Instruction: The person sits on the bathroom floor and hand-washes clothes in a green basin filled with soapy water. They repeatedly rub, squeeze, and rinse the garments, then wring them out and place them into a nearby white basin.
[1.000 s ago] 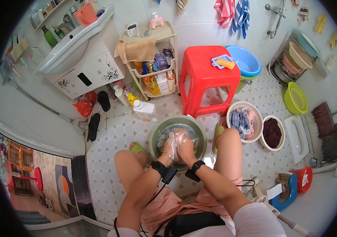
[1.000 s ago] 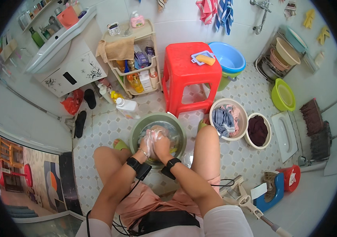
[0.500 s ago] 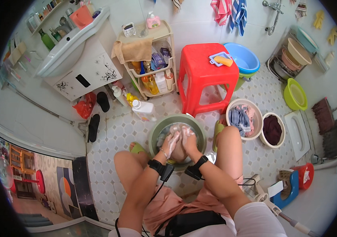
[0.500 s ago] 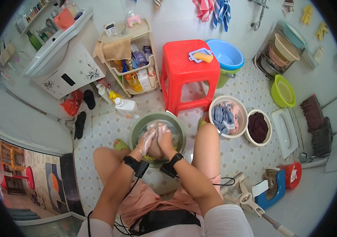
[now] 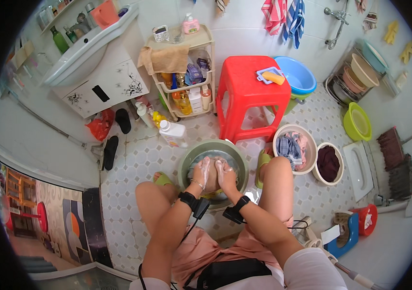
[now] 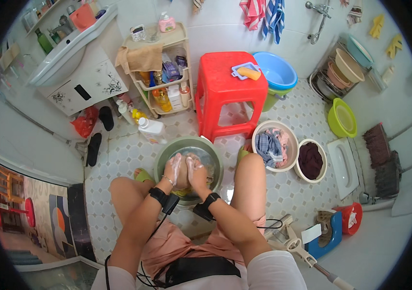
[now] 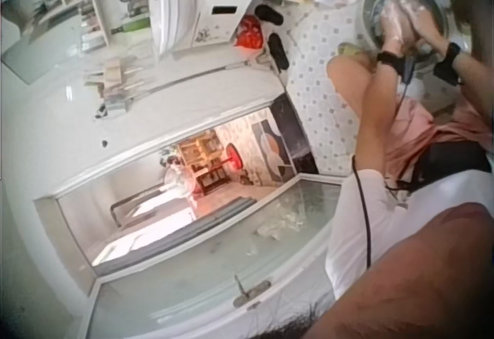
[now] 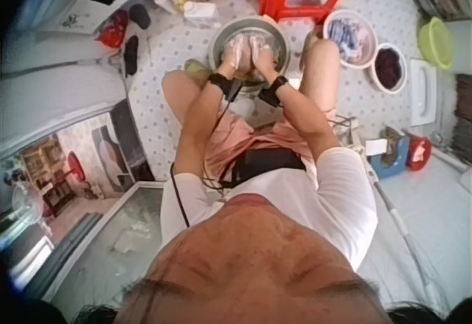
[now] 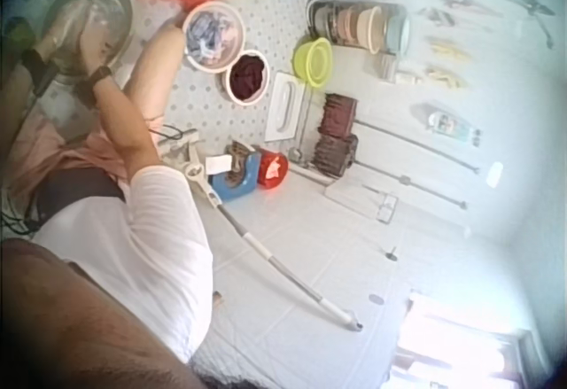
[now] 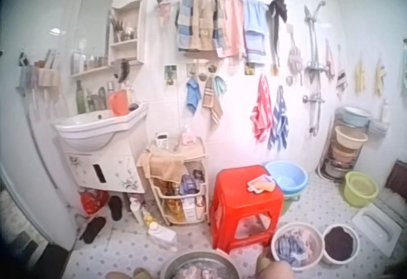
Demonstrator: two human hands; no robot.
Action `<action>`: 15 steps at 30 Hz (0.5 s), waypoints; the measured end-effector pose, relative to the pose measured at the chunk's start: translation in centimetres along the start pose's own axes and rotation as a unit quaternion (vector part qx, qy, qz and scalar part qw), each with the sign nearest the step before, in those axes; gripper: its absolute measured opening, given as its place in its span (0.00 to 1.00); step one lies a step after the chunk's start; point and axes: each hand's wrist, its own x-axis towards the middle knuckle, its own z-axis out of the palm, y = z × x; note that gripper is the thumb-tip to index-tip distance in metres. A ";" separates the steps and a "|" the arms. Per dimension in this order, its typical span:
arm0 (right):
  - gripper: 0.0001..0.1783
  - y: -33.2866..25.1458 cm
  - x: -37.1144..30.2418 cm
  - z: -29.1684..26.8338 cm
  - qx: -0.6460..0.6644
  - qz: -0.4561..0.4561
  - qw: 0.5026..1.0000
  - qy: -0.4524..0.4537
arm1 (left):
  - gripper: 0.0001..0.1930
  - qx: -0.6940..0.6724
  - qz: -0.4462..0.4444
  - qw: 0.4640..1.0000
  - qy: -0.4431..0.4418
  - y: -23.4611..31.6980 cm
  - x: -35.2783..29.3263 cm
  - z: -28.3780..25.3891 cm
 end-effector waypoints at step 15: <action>0.16 -1.8 -1.2 0.1 -0.106 -0.126 0.986 0.013 | 0.16 -0.121 -0.021 0.992 -0.012 -0.1 -1.8 1.0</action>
